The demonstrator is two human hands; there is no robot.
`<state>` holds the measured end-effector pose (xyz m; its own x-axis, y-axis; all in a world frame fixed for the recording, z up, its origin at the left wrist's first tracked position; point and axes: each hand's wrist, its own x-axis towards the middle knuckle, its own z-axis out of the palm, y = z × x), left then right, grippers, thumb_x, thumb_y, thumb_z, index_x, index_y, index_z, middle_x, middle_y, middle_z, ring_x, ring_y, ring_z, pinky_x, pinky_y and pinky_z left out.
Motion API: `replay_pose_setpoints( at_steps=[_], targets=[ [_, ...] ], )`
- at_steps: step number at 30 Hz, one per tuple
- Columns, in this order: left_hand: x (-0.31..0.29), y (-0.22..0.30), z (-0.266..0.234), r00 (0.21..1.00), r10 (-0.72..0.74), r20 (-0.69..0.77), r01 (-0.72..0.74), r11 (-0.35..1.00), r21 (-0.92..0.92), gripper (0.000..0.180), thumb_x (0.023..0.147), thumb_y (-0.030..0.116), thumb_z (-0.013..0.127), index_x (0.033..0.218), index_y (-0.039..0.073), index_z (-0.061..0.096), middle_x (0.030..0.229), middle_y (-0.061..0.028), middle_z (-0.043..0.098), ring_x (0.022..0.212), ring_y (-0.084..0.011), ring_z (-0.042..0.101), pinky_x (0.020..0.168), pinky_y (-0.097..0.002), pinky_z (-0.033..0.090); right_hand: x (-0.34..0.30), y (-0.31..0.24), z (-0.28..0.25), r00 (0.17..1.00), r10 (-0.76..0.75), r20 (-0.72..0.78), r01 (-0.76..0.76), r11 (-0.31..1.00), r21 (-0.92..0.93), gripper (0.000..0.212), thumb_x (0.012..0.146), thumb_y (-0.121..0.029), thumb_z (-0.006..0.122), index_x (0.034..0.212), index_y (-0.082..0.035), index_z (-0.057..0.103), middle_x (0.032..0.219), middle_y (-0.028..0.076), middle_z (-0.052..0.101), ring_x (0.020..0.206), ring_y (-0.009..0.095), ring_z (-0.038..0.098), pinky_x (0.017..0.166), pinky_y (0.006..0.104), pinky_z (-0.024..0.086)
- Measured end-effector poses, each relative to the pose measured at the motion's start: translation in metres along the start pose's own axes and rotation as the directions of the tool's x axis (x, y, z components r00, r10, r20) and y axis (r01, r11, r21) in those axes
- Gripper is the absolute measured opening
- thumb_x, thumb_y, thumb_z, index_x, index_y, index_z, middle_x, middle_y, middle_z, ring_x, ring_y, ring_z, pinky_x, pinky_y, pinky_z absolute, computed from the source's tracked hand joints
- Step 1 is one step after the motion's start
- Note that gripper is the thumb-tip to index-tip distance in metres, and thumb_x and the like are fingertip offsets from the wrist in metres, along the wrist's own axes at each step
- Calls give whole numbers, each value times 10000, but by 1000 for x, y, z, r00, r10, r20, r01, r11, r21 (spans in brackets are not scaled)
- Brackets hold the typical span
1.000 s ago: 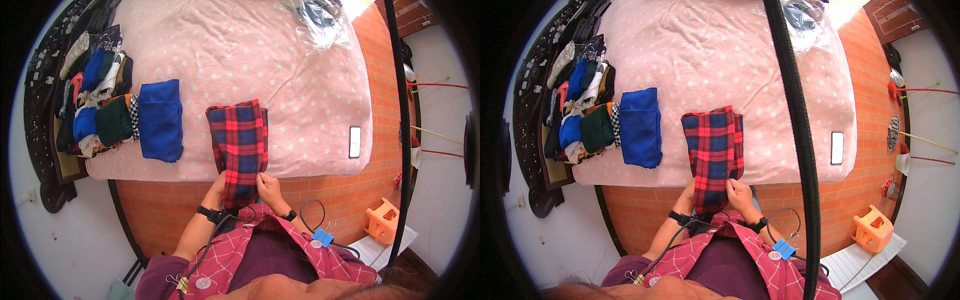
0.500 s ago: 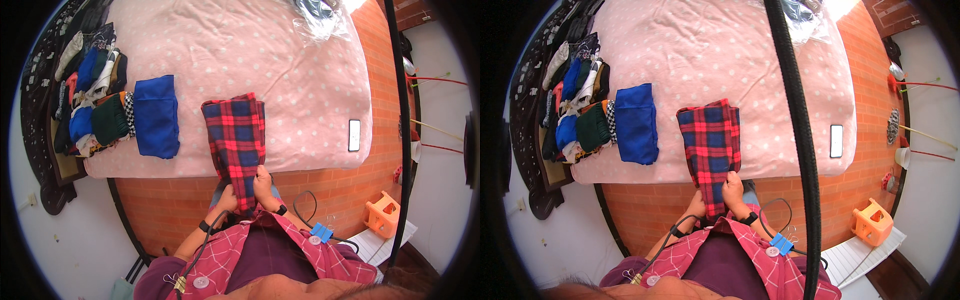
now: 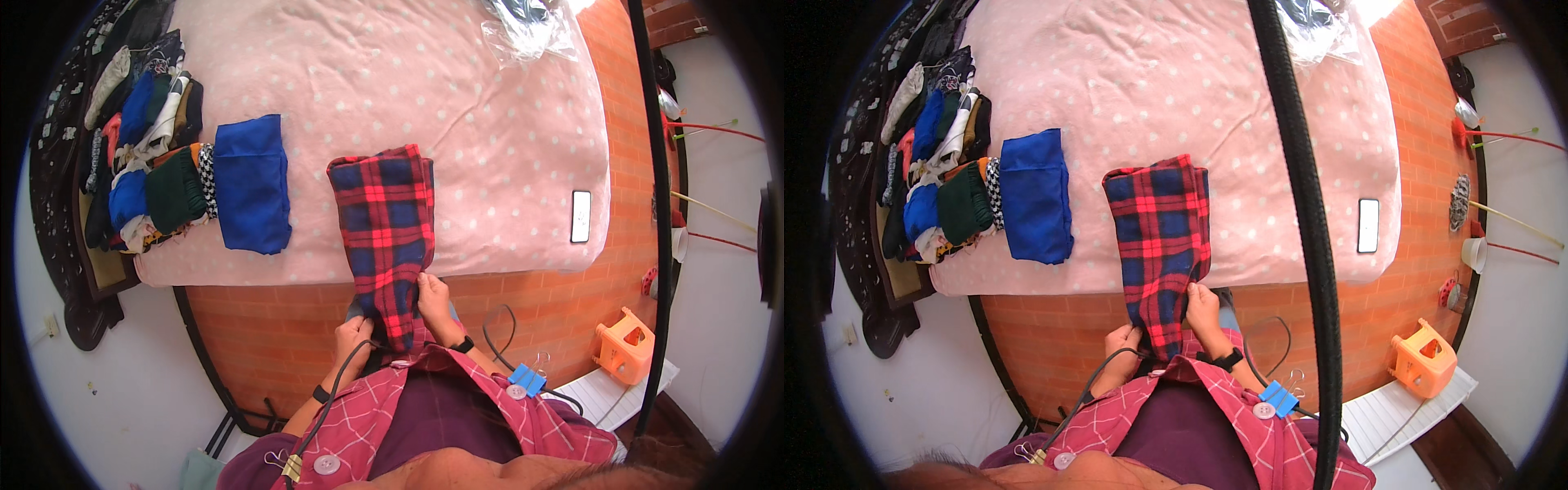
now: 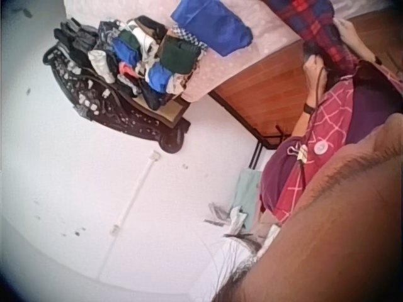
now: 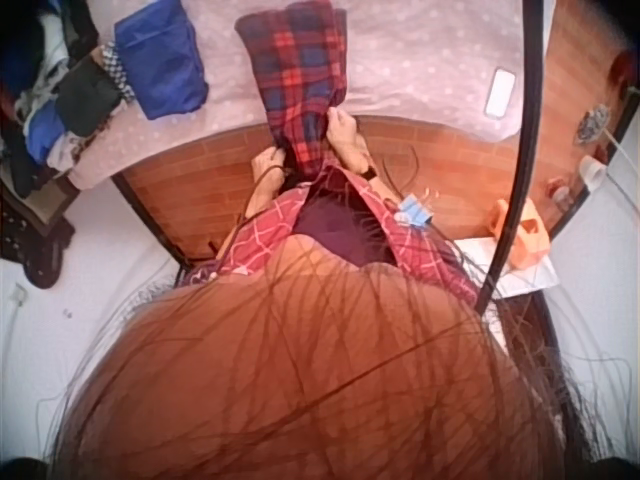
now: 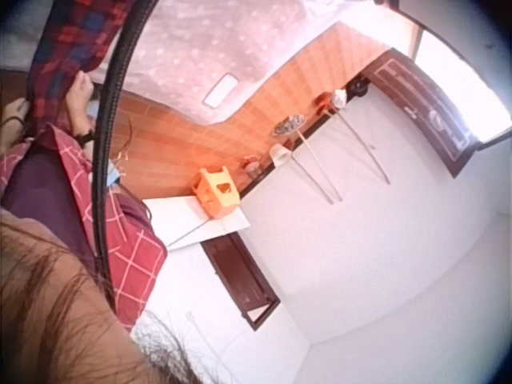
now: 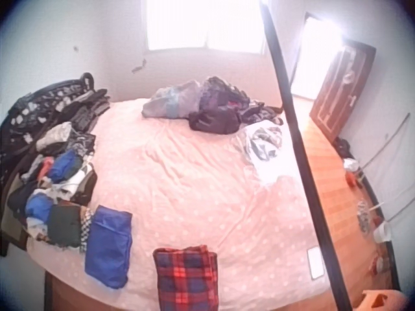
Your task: The person folds a plaid shirt by hand and places it on a stack of clothes, then takes a denim jacket and hangs it on a hanger.
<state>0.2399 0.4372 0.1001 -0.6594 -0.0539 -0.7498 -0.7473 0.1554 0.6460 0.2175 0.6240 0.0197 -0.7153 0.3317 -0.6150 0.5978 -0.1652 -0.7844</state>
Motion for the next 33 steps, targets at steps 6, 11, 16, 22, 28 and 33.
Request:
replay_pose_setpoints(
  at_steps=[6, 11, 16, 22, 28, 33],
  targets=[
    [42, -49, -4, 905, -306, 296, 344, 935, -84, 153, 922, 111, 517, 937, -19, 595, 795, -114, 654, 608, -238, 683, 532, -311, 546, 10, 15, -7, 937, 284, 204, -328, 916, 230, 393, 979, -292, 576, 1289, -62, 507, 870, -50, 539, 680, 47, 469, 620, 194, 418],
    [56, -72, -2, 891, -239, 386, 349, 904, -247, 257, 869, 18, 507, 1097, -34, 613, 974, -95, 672, 905, -243, 680, 680, -334, 574, 10, 9, -4, 871, 149, 468, -289, 926, 243, 586, 951, -323, 617, 1420, -46, 397, 1218, 16, 577, 952, 124, 584, 881, 289, 472],
    [56, -75, -7, 892, -248, 379, 336, 923, -186, 427, 760, -81, 493, 1165, -21, 616, 1103, -87, 666, 956, -206, 648, 868, -310, 519, -8, 27, -11, 715, 446, 538, -493, 868, -64, 386, 931, -236, 647, 1220, 16, 603, 1140, 46, 656, 1018, 141, 605, 942, 305, 465],
    [67, -97, -10, 907, -243, 345, 328, 920, -214, 483, 725, -111, 503, 1183, 0, 614, 1134, -60, 665, 981, -192, 638, 860, -299, 498, -7, 59, -48, 814, 258, 520, -330, 943, 49, 351, 952, -133, 593, 1275, -3, 552, 1107, 21, 649, 961, 128, 614, 896, 295, 494],
    [82, -105, -13, 894, -248, 374, 334, 924, -186, 480, 730, -117, 507, 1177, 21, 609, 1092, -55, 673, 956, -188, 643, 821, -304, 508, -24, 50, -57, 819, 306, 485, -148, 930, -337, 857, 793, -89, 738, 1496, -54, 248, 1366, 149, 491, 1194, 167, 522, 943, 304, 476],
    [87, -110, -15, 887, -247, 390, 341, 920, -192, 509, 729, -117, 498, 1216, 1, 588, 1043, -95, 687, 906, -205, 671, 779, -324, 543, -21, 40, -37, 808, 153, 569, -145, 988, -58, 694, 795, -137, 753, 1385, 17, 420, 1297, 83, 557, 1100, 144, 559, 914, 269, 475]
  ],
)
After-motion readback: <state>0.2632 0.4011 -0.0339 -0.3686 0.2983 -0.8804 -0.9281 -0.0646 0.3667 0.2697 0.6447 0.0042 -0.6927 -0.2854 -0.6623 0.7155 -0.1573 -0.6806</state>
